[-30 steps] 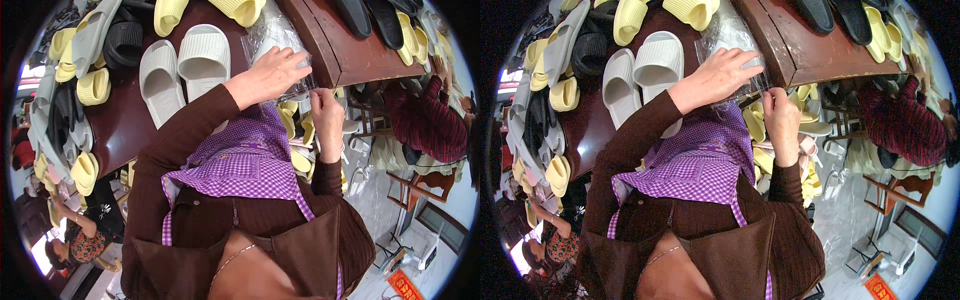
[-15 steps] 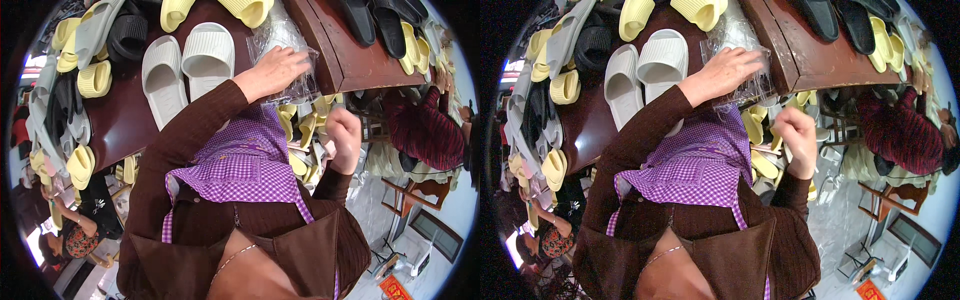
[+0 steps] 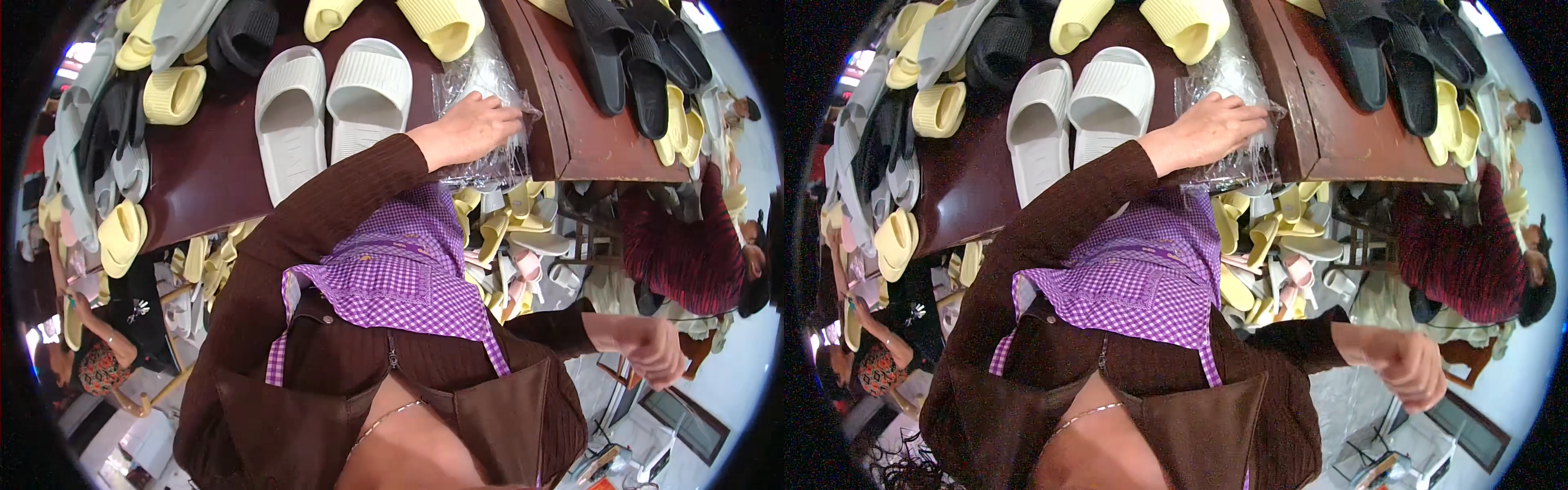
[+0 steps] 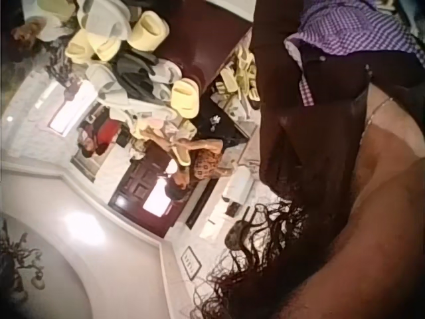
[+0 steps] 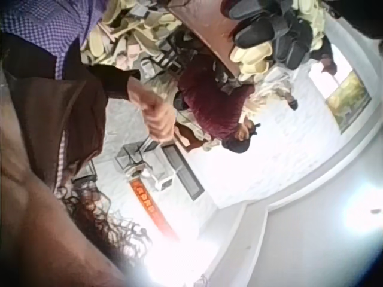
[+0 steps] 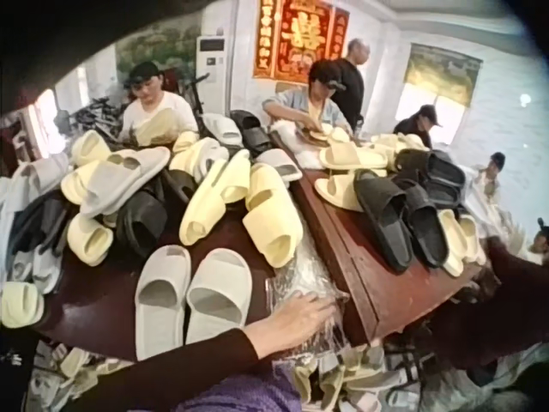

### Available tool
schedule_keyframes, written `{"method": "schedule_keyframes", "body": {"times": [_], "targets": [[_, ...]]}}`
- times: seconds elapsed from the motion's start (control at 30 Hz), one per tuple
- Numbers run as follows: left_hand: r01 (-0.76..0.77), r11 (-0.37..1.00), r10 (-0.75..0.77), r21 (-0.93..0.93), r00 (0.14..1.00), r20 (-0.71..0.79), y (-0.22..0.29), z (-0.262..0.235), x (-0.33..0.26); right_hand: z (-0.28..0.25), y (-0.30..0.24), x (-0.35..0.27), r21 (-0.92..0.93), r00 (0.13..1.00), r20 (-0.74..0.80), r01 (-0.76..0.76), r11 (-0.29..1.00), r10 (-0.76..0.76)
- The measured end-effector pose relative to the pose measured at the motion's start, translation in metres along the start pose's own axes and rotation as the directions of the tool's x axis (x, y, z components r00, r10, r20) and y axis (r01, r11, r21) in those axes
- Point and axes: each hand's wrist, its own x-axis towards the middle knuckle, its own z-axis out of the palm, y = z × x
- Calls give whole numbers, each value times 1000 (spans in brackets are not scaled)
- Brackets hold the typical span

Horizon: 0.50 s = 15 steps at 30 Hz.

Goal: The person pairs slippers together, fastens each pair using plastic ties by hand, and places them onto the table.

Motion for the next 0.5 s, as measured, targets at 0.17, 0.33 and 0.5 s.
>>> {"method": "schedule_keyframes", "body": {"times": [0.17, 0.33, 0.5], "targets": [[17, 998, -20, -55, 998, -51, 1, -9, -6, -6, -12, 5, -292, 993, -59, 83, 953, -104], [24, 985, -56, -168, 981, -185, 38, -56, -26, -41, 42, -22, -316, 831, -410, -517, 795, 377], [-221, 956, 52, -195, 777, -627, 65, -104, -75, -50, 116, -48, -392, 578, -622, -814, 429, 529]]}}
